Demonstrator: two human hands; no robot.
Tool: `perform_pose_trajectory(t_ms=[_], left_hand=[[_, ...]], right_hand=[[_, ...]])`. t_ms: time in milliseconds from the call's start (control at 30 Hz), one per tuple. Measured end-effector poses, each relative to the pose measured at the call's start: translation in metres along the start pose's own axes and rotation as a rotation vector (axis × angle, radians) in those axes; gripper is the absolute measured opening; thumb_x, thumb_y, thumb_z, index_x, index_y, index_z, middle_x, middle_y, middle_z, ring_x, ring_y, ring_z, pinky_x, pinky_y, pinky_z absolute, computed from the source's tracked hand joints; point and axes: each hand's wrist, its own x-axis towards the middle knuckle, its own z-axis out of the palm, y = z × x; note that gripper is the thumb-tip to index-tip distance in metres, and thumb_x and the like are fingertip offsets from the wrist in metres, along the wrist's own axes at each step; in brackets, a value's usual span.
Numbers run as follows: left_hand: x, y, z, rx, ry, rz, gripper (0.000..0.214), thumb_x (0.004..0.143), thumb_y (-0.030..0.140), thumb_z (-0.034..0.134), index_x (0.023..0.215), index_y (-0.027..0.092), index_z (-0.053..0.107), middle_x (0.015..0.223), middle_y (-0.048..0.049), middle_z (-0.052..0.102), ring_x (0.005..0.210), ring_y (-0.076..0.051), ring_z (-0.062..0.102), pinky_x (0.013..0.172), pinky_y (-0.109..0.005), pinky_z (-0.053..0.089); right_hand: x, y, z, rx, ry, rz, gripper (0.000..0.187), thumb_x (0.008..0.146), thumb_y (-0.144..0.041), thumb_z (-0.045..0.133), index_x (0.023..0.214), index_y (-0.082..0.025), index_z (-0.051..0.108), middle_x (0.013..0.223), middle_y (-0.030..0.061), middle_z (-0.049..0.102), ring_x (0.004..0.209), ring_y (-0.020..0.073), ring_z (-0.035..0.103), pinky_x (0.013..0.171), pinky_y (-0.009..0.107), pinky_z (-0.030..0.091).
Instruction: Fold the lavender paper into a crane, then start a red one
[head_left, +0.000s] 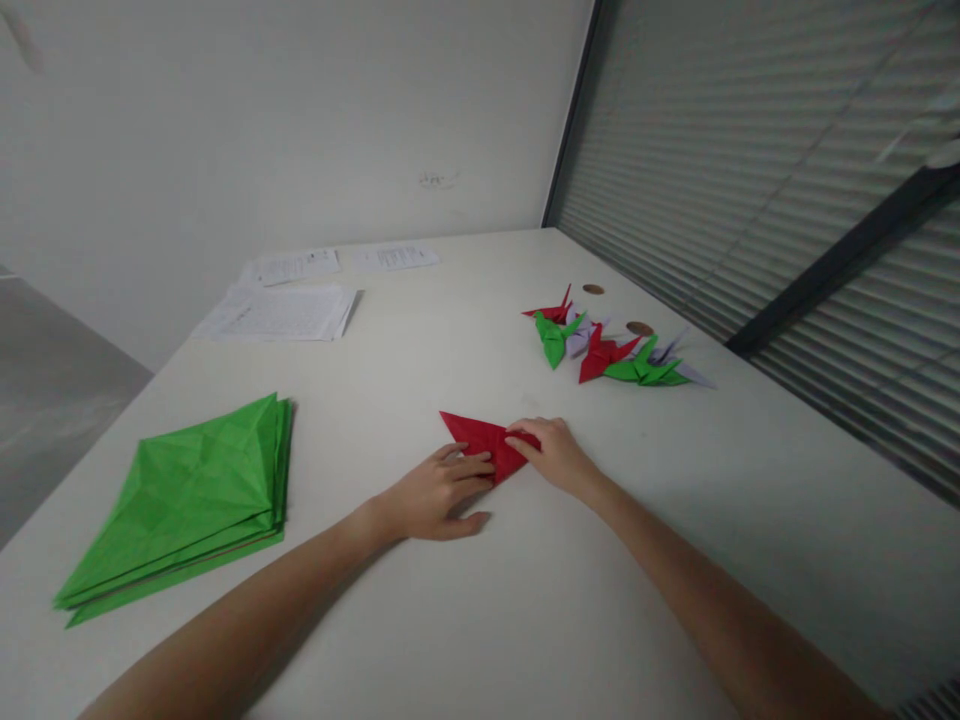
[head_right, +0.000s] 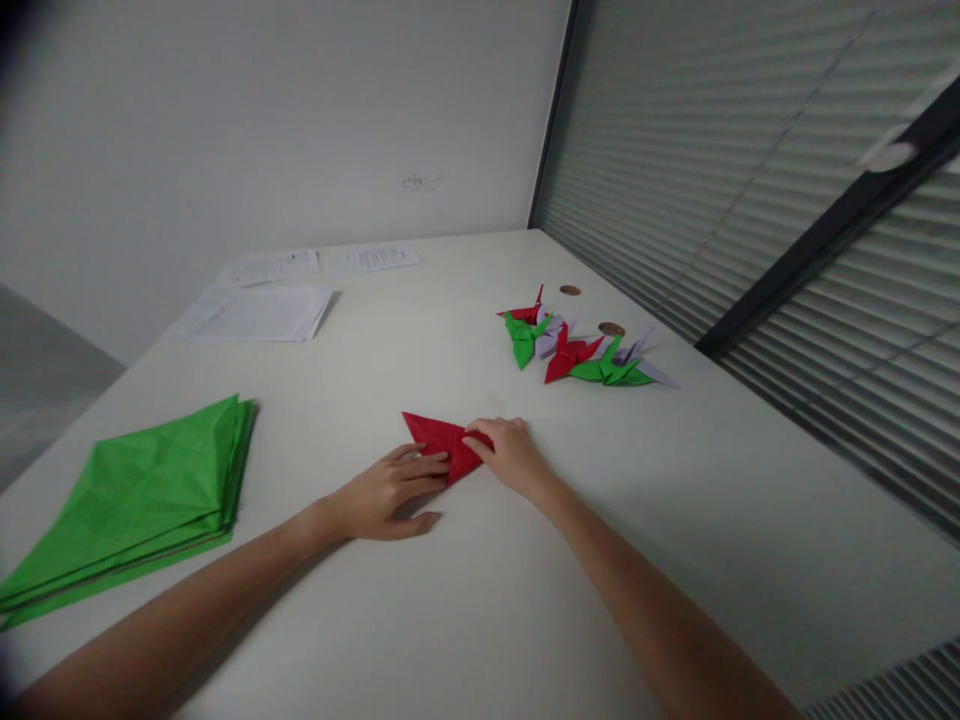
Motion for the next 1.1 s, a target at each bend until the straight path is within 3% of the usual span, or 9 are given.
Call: perform_pose_trajectory(t_ms=[233,467,1100], left_hand=[[-0.001,-0.003,-0.002,-0.115,0.036,0.002,0.024,0.086,0.025,0.056,0.106,0.014,0.065,0.113,-0.0130,0.068,0.118,-0.025,0.059,0.114,-0.047,0.035],[-0.001,-0.008,-0.001,-0.172,0.048,0.022,0.021,0.077,0.011,0.058,0.095,0.016,0.068,0.106,-0.0110,0.063,0.107,-0.022,0.061,0.114,-0.044,0.034],[0.000,-0.008,0.000,-0.141,0.040,-0.001,0.021,0.076,0.013,0.055,0.093,0.017,0.067,0.101,-0.0093,0.067,0.108,-0.022,0.060,0.111,-0.043,0.036]], right_hand=[[-0.001,-0.004,0.005,-0.079,0.073,0.075,0.011,0.090,-0.028,0.057,0.091,-0.022,0.067,0.095,0.0049,0.075,0.090,0.0220,0.068,0.086,0.038,0.042],[0.001,-0.007,0.005,-0.113,0.106,0.111,0.007,0.087,-0.028,0.060,0.086,-0.022,0.065,0.089,0.0033,0.074,0.082,0.0196,0.068,0.080,0.034,0.043],[0.005,-0.014,0.006,-0.139,0.091,0.199,0.007,0.087,-0.029,0.061,0.083,-0.023,0.064,0.084,0.0021,0.074,0.079,0.0189,0.068,0.074,0.030,0.041]])
